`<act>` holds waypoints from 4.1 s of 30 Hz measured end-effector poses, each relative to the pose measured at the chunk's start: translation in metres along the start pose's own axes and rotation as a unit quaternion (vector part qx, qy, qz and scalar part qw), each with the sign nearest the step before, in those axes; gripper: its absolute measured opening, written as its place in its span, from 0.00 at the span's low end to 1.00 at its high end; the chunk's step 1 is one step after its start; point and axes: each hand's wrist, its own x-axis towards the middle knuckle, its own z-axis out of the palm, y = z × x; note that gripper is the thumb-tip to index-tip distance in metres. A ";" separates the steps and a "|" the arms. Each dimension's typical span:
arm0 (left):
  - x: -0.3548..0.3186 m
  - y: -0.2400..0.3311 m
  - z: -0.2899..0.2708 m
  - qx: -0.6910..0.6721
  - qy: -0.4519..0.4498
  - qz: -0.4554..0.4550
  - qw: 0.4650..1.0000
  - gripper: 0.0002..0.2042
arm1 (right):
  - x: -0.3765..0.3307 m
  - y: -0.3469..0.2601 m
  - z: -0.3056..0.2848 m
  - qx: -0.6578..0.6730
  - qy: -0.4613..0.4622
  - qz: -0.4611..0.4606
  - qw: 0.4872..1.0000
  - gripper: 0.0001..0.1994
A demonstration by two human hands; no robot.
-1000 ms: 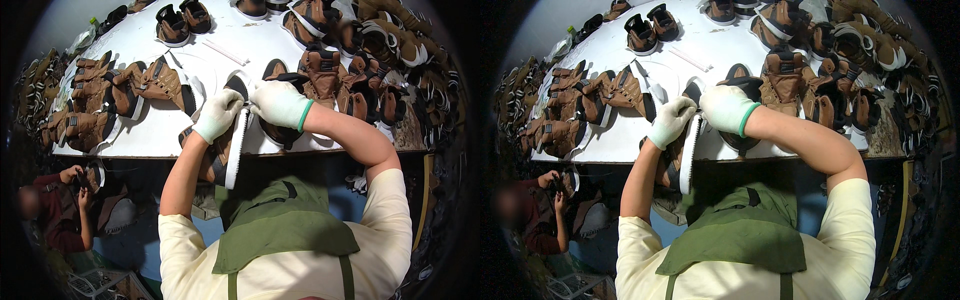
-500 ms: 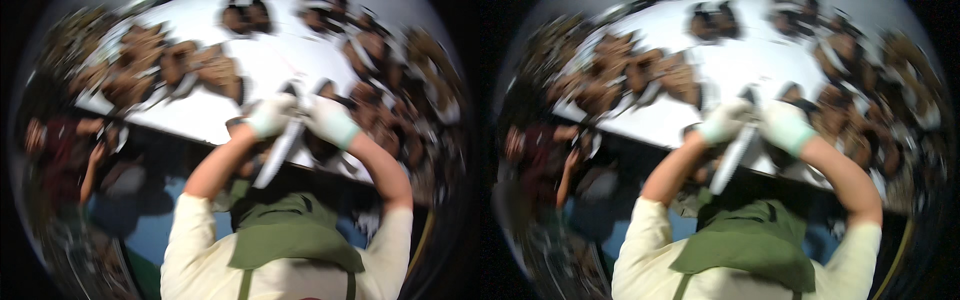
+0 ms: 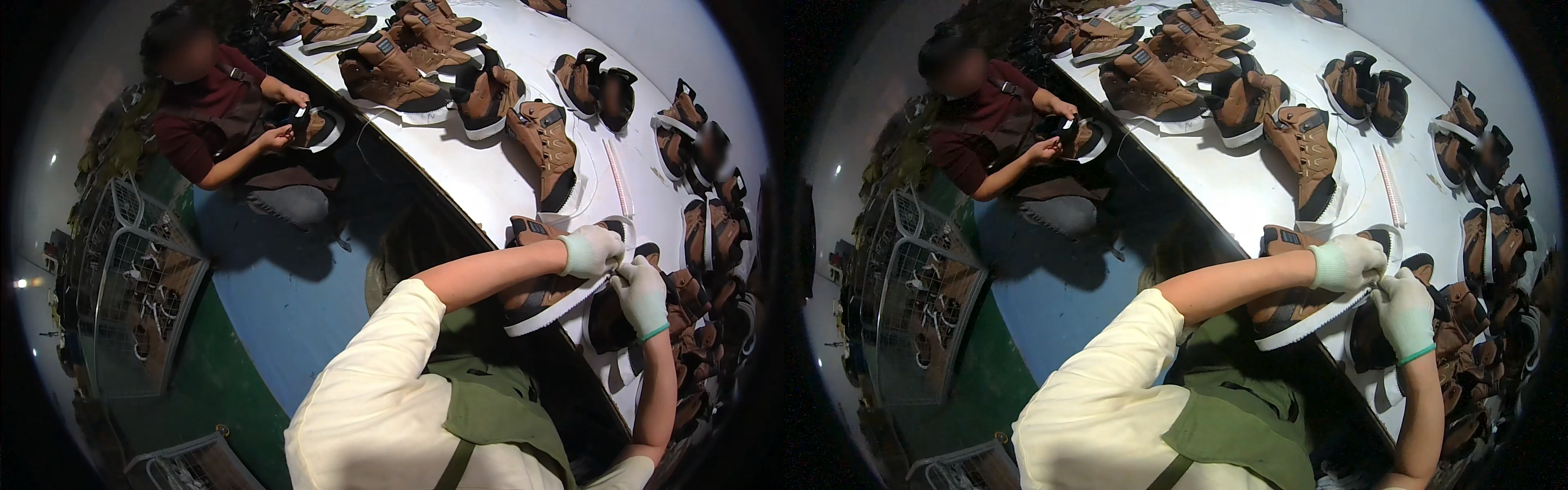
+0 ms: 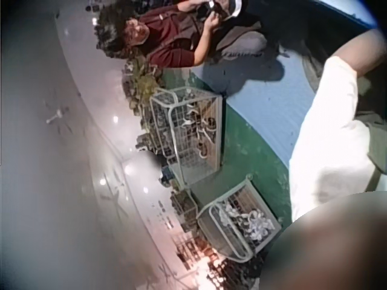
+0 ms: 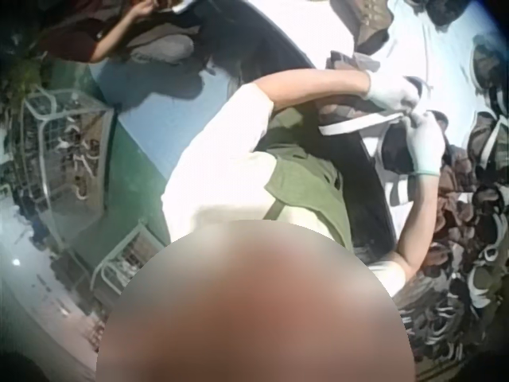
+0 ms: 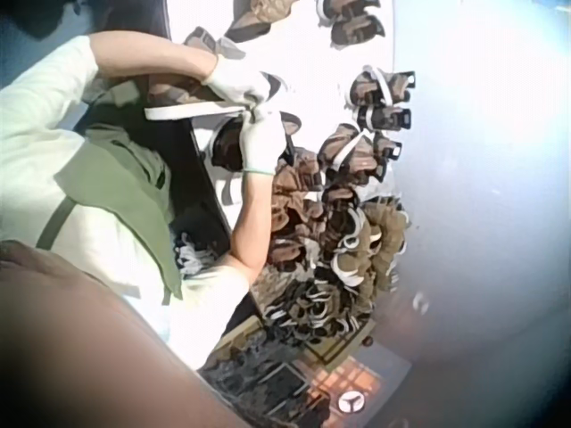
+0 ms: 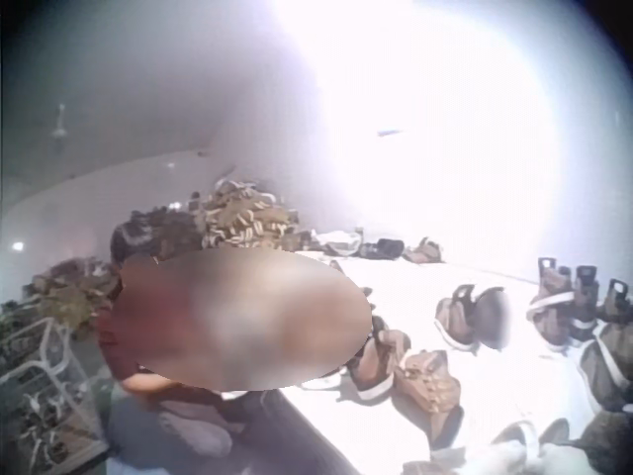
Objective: The person assembles brown hiking boots at a workbench, inserting insoles, threading laces through eyelets, and attaching white straps. They handle each boot one at a time, turning them over to adjust components and place finished units on the table.
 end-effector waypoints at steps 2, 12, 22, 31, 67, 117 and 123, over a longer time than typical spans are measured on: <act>0.001 -0.001 0.000 0.000 -0.002 0.004 1.000 0.06 | 0.000 -0.002 -0.003 0.011 -0.007 0.011 1.000 0.08; 0.000 0.001 0.000 -0.008 -0.002 0.016 1.000 0.06 | 0.000 -0.002 -0.003 0.029 -0.005 0.013 0.999 0.08; 0.001 -0.004 0.003 -0.039 0.013 0.021 0.999 0.06 | 0.000 0.001 -0.005 0.028 -0.029 0.023 0.999 0.09; 0.006 -0.006 -0.002 -0.127 0.071 0.023 0.989 0.06 | 0.000 -0.001 -0.005 0.049 -0.012 0.028 0.998 0.09; -0.231 0.001 -0.092 -0.227 0.406 -0.280 0.839 0.10 | -0.059 -0.079 0.076 0.785 -0.017 0.283 0.552 0.11; -0.152 0.045 -0.049 -0.389 0.279 -0.294 0.827 0.17 | -0.057 -0.060 0.105 0.827 0.077 0.195 0.523 0.05; -0.149 0.041 -0.048 -0.426 0.300 -0.255 0.814 0.13 | -0.058 -0.066 0.094 0.808 0.079 0.207 0.546 0.06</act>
